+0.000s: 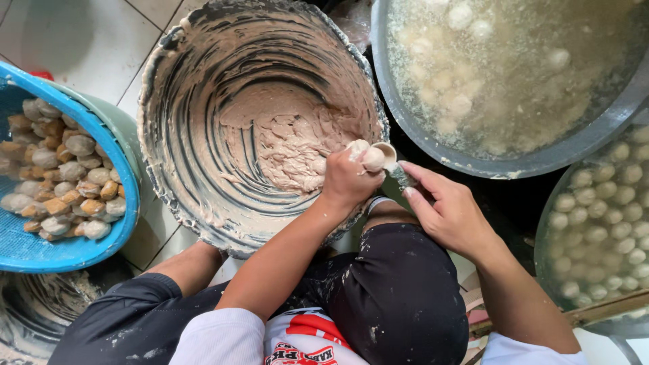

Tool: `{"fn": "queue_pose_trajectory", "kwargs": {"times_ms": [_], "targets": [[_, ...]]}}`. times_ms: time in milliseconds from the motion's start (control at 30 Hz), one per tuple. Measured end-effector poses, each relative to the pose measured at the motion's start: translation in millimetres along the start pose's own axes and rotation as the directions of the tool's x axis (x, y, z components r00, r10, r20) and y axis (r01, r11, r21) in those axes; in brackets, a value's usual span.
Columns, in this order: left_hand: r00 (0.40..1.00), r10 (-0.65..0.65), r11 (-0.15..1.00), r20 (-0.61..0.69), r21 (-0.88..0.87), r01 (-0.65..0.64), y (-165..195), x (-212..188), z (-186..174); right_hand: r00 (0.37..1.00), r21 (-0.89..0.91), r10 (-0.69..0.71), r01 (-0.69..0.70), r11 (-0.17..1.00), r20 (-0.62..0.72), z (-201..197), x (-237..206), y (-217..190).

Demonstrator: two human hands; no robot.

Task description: The person sits on the floor and forms meatballs from a large bowl of batter. They scoop batter with a hand-held scoop, squeeze and shape balls by hand, and drop the finished balls into a tray of liquid or coating, repeating the cycle continuously.

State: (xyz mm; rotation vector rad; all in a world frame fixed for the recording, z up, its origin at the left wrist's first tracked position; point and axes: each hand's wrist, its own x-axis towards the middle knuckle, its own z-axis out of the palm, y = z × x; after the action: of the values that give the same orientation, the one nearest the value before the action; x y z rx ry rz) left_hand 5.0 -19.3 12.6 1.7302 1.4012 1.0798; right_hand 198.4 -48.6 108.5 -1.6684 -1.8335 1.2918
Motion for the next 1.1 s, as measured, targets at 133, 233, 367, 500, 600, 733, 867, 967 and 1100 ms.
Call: {"fn": "queue_pose_trajectory", "kwargs": {"times_ms": [133, 233, 367, 500, 600, 733, 867, 967, 1100], "targets": [[0.993, -0.078, 0.993, 0.091, 0.09, 0.07, -8.3, 2.4, 5.4, 0.98, 0.282, 0.111, -0.154, 0.947, 0.165, -1.1, 6.2, 3.3], [0.973, -0.226, 0.961, 0.055, 0.178, 0.213, -24.7, 16.5, 5.0, 0.939, 0.312, 0.245, -0.314, 0.897, 0.24, -3.6, 10.7, 16.9], [0.942, -0.305, 0.893, -0.137, 0.302, 0.333, -53.0, 23.5, 6.4, 0.955, 0.198, 0.294, -0.283, 0.939, -0.031, -22.5, 8.9, 33.8], [0.903, -0.428, 0.864, -0.043, 0.274, 0.422, -67.9, 2.2, 27.2, 0.9, -0.127, 0.228, -0.293, 0.948, -0.371, -48.3, 0.8, 40.9], [0.873, -0.476, 0.874, 0.107, 0.168, 0.456, -70.3, -6.0, 31.8, 0.863, -0.269, 0.168, -0.325, 0.907, -0.477, -60.0, -2.9, 43.6], [0.966, -0.256, 0.963, 0.025, 0.091, 0.253, -53.6, -9.8, 20.9, 0.855, -0.179, 0.138, -0.258, 0.949, -0.5, -51.5, -3.0, 41.8], [0.984, -0.166, 0.985, -0.057, -0.064, 0.162, -17.3, -6.4, 7.5, 0.942, 0.085, 0.288, -0.277, 0.957, -0.174, -24.5, 0.6, 25.5], [0.994, -0.094, 0.984, -0.049, -0.154, 0.086, -3.2, 1.7, 0.9, 0.995, 0.054, 0.084, -0.081, 0.995, -0.062, -3.5, 5.3, 8.8], [0.998, -0.064, 0.998, -0.001, 0.025, 0.064, 3.9, 6.6, -0.4, 0.994, 0.098, 0.086, -0.092, 0.991, 0.069, 6.3, 11.3, 8.3]]}}
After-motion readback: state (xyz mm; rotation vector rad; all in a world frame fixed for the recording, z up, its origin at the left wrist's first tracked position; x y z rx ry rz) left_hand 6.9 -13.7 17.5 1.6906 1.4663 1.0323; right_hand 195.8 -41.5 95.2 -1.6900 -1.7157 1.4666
